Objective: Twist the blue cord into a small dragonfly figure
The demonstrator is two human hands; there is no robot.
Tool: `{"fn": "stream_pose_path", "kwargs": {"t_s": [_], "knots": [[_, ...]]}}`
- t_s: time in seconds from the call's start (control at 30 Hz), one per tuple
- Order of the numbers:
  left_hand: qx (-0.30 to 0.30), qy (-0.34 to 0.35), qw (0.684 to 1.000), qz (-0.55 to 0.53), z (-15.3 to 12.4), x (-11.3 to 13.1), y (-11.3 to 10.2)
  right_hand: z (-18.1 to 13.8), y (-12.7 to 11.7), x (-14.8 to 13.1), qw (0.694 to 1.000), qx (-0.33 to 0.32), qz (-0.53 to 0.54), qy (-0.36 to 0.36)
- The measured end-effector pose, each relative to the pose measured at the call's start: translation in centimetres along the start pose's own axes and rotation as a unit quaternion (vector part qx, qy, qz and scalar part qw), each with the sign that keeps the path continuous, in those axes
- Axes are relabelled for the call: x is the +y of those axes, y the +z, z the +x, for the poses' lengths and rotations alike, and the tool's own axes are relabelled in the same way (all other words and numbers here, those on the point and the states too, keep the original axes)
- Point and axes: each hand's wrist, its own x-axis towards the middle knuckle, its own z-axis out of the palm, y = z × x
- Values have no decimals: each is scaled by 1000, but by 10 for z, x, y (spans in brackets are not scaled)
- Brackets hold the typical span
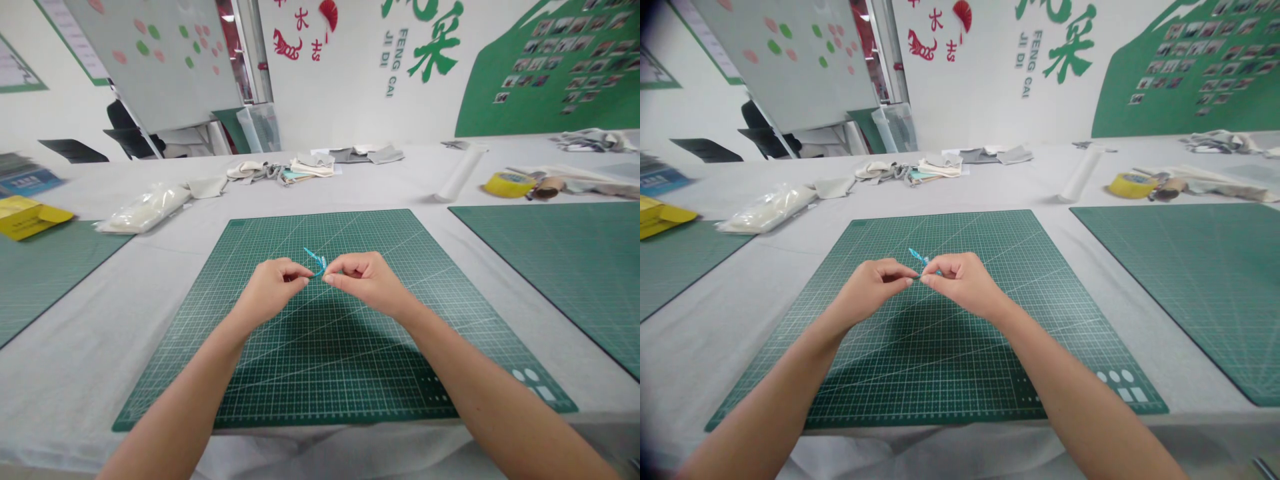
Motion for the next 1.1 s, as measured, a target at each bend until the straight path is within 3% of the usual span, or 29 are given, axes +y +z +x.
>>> {"fn": "stream_pose_path", "kwargs": {"t_s": [0.17, 0.37, 0.53, 0.87, 0.97, 1.1], "knots": [[-60, 32, 997, 30, -3, 3, 8, 1, 3, 2, 990, 44, -124, -55], [-140, 70, 987, 19, -5, 10, 6, 4, 5, 12, 972, 28, -211, -104], [-167, 82, 983, 7, -7, 13, 3, 7, 1, 18, 972, 5, -223, -73], [-216, 111, 969, -40, -8, 18, -7, 13, -4, 26, 994, -37, -96, 37], [-211, 114, 969, -58, -8, 18, -9, 14, -5, 28, 995, -44, -71, 61], [-126, 78, 984, -98, -6, 16, -12, 17, -7, 35, 995, -37, -55, 75]]}}
